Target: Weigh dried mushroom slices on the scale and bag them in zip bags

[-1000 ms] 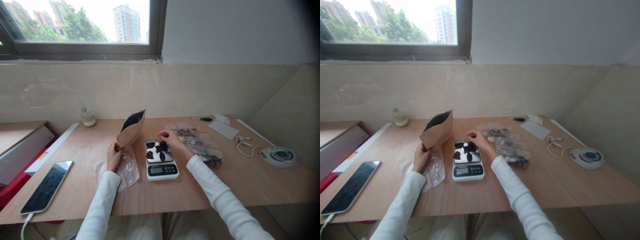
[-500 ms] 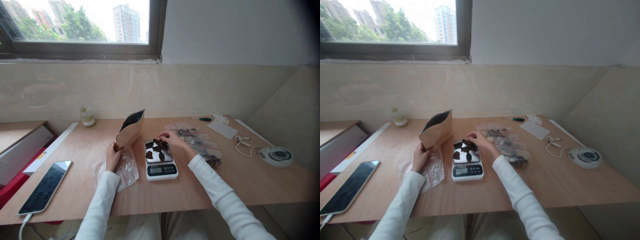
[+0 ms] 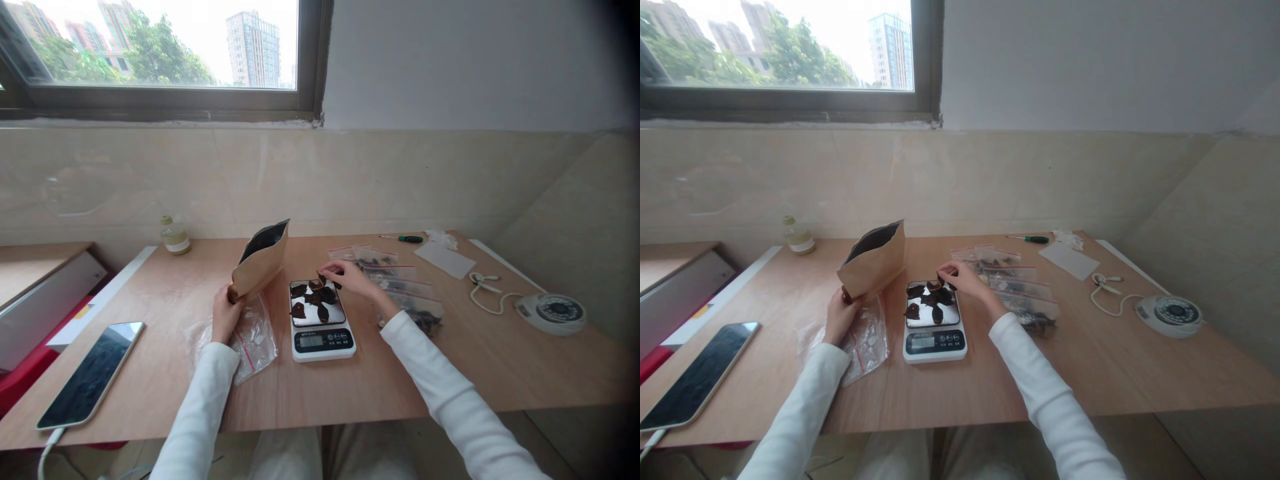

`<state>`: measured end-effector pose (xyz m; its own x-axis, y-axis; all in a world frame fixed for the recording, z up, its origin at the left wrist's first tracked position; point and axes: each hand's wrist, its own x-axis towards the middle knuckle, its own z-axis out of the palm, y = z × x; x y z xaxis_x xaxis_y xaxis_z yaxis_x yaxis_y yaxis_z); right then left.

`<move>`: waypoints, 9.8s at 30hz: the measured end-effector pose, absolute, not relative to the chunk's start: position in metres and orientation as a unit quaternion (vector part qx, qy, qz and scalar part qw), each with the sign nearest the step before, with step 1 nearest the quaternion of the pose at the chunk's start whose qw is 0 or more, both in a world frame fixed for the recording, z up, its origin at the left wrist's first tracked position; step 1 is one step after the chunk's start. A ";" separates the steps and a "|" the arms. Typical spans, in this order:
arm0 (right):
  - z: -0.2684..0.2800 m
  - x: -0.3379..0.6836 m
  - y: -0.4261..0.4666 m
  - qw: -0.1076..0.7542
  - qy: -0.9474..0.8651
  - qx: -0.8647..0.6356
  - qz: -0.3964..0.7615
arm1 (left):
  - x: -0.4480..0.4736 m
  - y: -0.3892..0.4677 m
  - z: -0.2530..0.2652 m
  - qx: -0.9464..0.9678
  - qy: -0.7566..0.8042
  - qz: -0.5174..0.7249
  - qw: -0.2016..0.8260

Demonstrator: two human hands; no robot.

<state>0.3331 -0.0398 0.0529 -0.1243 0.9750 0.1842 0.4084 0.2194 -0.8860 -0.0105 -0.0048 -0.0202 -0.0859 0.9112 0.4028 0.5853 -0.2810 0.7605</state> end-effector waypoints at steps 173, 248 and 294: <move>0.005 0.341 -0.149 0.441 -0.666 -0.591 0.112 | -0.010 -0.004 -0.022 0.631 0.596 0.458 0.193; 0.002 0.365 -0.088 0.320 -0.746 -0.576 0.096 | -0.010 -0.004 -0.017 0.605 0.621 0.463 0.182; -0.009 0.384 -0.101 0.252 -0.784 -0.552 0.135 | -0.010 -0.005 -0.016 0.606 0.626 0.459 0.175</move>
<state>0.3841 -0.1008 -0.0092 -0.2643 0.9325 0.2460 0.7963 0.3549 -0.4899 -0.0098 -0.0046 -0.0165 -0.2035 0.9192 0.3371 0.5981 -0.1559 0.7861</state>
